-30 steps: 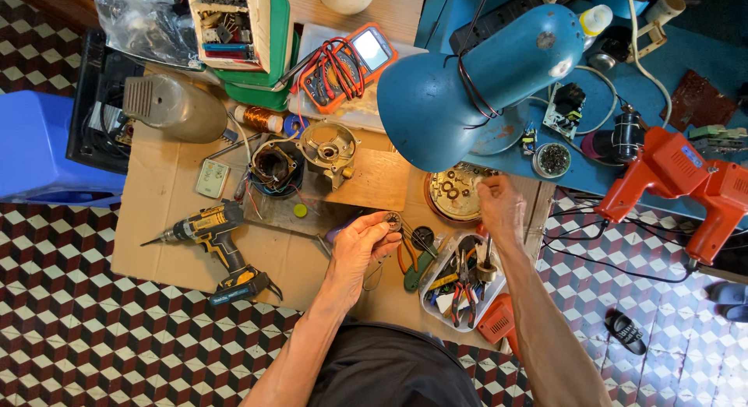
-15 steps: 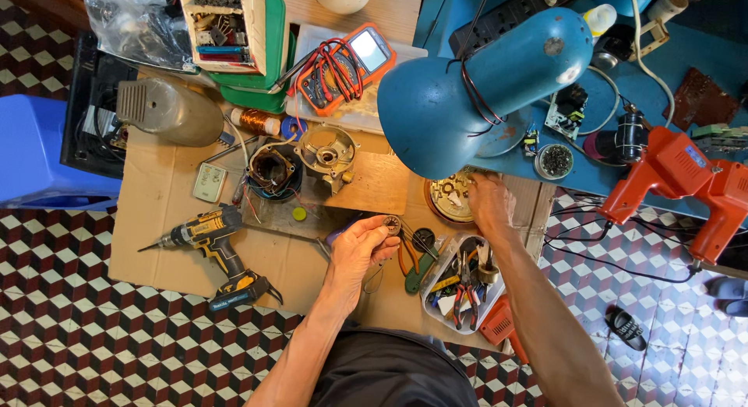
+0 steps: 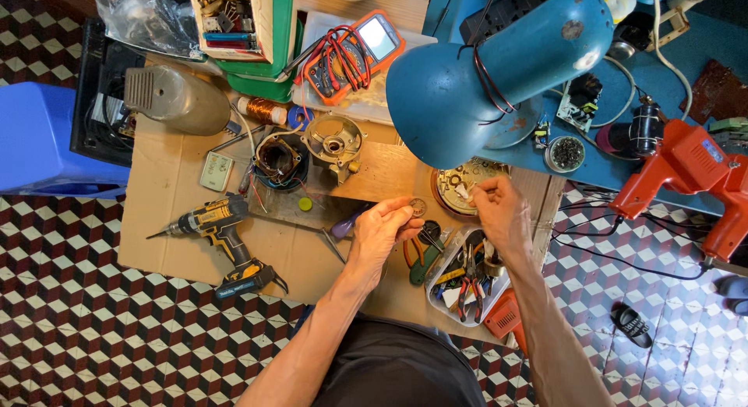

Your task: The person disassembles a small motor or fan housing, removes and cleans internal components with a cloth, and reassembles the parts. They handle screws, a metal housing, and a small brush, using a screwdriver and pliers to manipulate the components on a cluttered workbench.

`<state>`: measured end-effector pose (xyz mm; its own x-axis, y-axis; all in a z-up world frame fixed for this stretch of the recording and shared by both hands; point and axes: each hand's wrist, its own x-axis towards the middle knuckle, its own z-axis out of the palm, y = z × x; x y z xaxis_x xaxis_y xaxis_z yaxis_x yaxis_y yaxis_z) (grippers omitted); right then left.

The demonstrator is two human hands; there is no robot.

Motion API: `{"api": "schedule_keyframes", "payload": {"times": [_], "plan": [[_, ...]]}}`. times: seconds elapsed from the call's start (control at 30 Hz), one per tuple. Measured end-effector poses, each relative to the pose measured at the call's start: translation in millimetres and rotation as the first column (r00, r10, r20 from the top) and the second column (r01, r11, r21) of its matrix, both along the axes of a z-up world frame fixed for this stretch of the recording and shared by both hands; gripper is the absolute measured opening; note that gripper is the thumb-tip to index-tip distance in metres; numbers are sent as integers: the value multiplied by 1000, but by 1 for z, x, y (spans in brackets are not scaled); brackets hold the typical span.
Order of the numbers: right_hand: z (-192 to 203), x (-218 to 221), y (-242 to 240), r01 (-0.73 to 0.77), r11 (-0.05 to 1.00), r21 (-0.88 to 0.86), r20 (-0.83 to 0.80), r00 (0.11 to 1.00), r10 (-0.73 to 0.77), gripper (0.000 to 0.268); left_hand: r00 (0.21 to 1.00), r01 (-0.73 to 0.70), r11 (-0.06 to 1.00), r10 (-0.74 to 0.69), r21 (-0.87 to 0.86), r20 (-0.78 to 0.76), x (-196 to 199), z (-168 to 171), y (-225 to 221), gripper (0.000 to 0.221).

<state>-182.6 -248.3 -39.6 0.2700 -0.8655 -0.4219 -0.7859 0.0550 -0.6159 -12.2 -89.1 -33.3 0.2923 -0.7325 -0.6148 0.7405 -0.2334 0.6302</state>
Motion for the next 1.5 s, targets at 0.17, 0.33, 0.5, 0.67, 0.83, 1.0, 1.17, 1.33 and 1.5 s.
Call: {"api": "schedule_keyframes", "payload": {"times": [0.17, 0.33, 0.5, 0.67, 0.83, 1.0, 1.17, 1.33, 1.5], "plan": [[47, 19, 49, -64, 995, 80, 502, 865, 15, 24, 998, 25, 999, -26, 20, 60, -12, 1, -4, 40], [78, 28, 71, -147, 987, -71, 313, 936, 162, 19, 985, 50, 996, -37, -74, 170, -20, 2, 3, 35], [84, 29, 79, -168, 965, -202, 323, 919, 228, 17, 943, 103, 994, -82, -48, 323, -19, 7, 10, 31], [74, 24, 72, -211, 975, -76, 340, 913, 224, 18, 880, 184, 980, -133, -70, 457, -10, 17, 16, 29], [65, 25, 64, -211, 965, 156, 376, 916, 139, 23, 585, 243, 970, -149, 3, 797, 0, 32, 17, 24], [56, 23, 63, -147, 930, 338, 555, 829, -71, 23, 668, 231, 973, -165, 8, 726, 5, 39, 13, 24], [41, 25, 74, -65, 929, 364, 704, 673, -229, 20, 782, 92, 994, -41, -50, 622, -6, 33, 8, 24], [32, 31, 91, 75, 923, 378, 755, 552, -354, 18, 892, -67, 995, 95, -77, 443, -21, 33, 6, 22], [41, 30, 91, 69, 955, 288, 714, 649, -262, 19, 816, 74, 997, -63, 4, 575, -9, 38, 6, 24]]}}
